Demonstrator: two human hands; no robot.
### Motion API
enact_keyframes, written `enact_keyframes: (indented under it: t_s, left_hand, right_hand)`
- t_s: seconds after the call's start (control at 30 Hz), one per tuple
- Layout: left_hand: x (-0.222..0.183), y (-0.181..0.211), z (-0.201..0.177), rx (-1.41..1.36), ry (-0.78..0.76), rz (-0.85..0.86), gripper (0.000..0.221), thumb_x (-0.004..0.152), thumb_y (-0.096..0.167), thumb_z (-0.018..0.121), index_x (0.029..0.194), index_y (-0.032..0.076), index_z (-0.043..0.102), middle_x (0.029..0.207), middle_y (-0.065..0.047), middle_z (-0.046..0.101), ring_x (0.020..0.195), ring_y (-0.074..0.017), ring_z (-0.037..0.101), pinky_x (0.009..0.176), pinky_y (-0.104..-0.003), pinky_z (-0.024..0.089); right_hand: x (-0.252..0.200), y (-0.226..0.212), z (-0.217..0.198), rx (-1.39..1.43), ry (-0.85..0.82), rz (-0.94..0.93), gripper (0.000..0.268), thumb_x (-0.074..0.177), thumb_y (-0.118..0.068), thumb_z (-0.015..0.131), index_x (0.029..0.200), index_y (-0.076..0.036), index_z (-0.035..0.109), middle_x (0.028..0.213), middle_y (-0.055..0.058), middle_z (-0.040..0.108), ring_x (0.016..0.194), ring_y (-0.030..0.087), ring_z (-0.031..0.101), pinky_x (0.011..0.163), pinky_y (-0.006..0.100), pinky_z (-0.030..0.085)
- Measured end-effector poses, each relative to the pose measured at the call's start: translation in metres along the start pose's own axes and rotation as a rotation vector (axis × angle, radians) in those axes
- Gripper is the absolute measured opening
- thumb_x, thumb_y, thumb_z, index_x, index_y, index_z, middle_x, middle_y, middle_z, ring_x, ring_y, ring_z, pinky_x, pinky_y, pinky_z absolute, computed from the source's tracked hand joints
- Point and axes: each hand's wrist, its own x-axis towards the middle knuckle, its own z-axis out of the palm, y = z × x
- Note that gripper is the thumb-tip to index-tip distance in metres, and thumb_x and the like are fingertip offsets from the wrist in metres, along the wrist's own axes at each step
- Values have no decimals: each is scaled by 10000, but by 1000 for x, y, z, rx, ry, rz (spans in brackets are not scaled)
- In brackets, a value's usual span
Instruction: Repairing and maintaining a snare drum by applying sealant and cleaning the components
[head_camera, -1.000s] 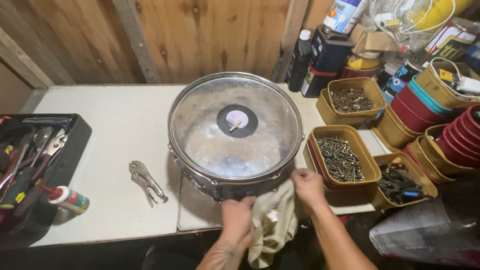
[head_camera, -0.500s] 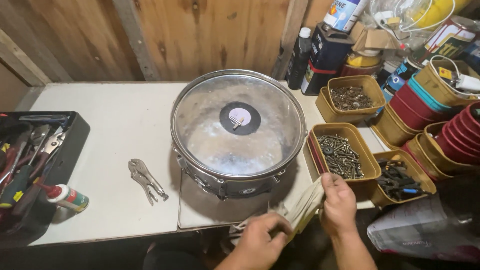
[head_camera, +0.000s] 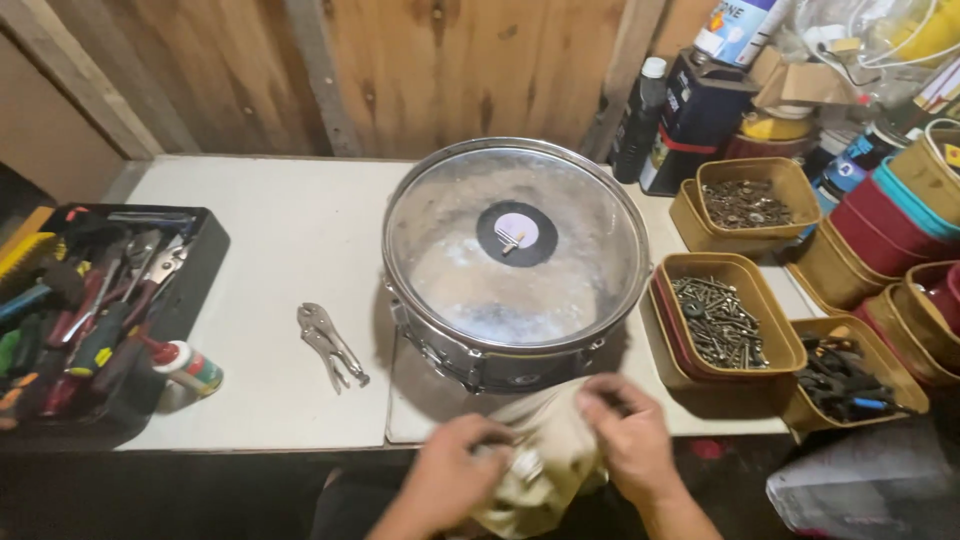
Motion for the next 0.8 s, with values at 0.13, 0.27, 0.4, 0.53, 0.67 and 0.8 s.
enact_keyframes:
  t_s: [0.13,0.27,0.4,0.53,0.67,0.8]
  left_hand:
    - [3,9,-59,-150,174,-409,303,784,232,692,1022,191,877,1048,18,878,1003,-90,766,945,-213,546]
    - [22,35,-80,-252,240,-340,336,854,201,656,1138,143,826,1159,-61,838,1049,-175,771,930,-320,616]
    - [49,3,-62,-5,278,-339,339,913,237,591,1133,57,776,1157,-94,796,1043,-226,745,978,-342,563]
    - [46,7,-55,-33,173,-483,292,941,237,529,995,65,759,939,-54,769,767,-160,610,686,-319,458]
    - [41,9,-60,81,164,-404,352,930,288,530,1071,72,769,1102,-74,801,1024,-248,732,930,-376,534]
    - [48,-19,-55,177,70,-448,262,910,201,490,848,14,662,902,-164,725,867,-308,707,792,-433,531]
  right_hand:
    - [-7,-25,38,-292,-341,-228,156,870,-13,659,806,-27,800,843,76,787,820,170,731,786,271,560]
    - [-1,-20,64,-655,-313,-195,326,911,-220,590,1129,-88,794,915,65,728,874,184,712,786,306,546]
    - [7,45,59,-864,-317,-342,317,866,-221,613,1096,-115,803,952,100,819,793,257,725,775,380,570]
    - [-1,62,63,-1116,-431,-169,301,859,-213,572,1039,-40,739,902,241,745,851,461,685,819,562,524]
    - [-8,55,75,-1134,-539,-111,259,871,-232,560,763,-19,660,842,261,714,857,504,655,787,592,447]
    - [-6,28,83,-1046,-533,-90,281,936,-285,549,863,-58,697,880,230,746,824,463,686,776,557,475]
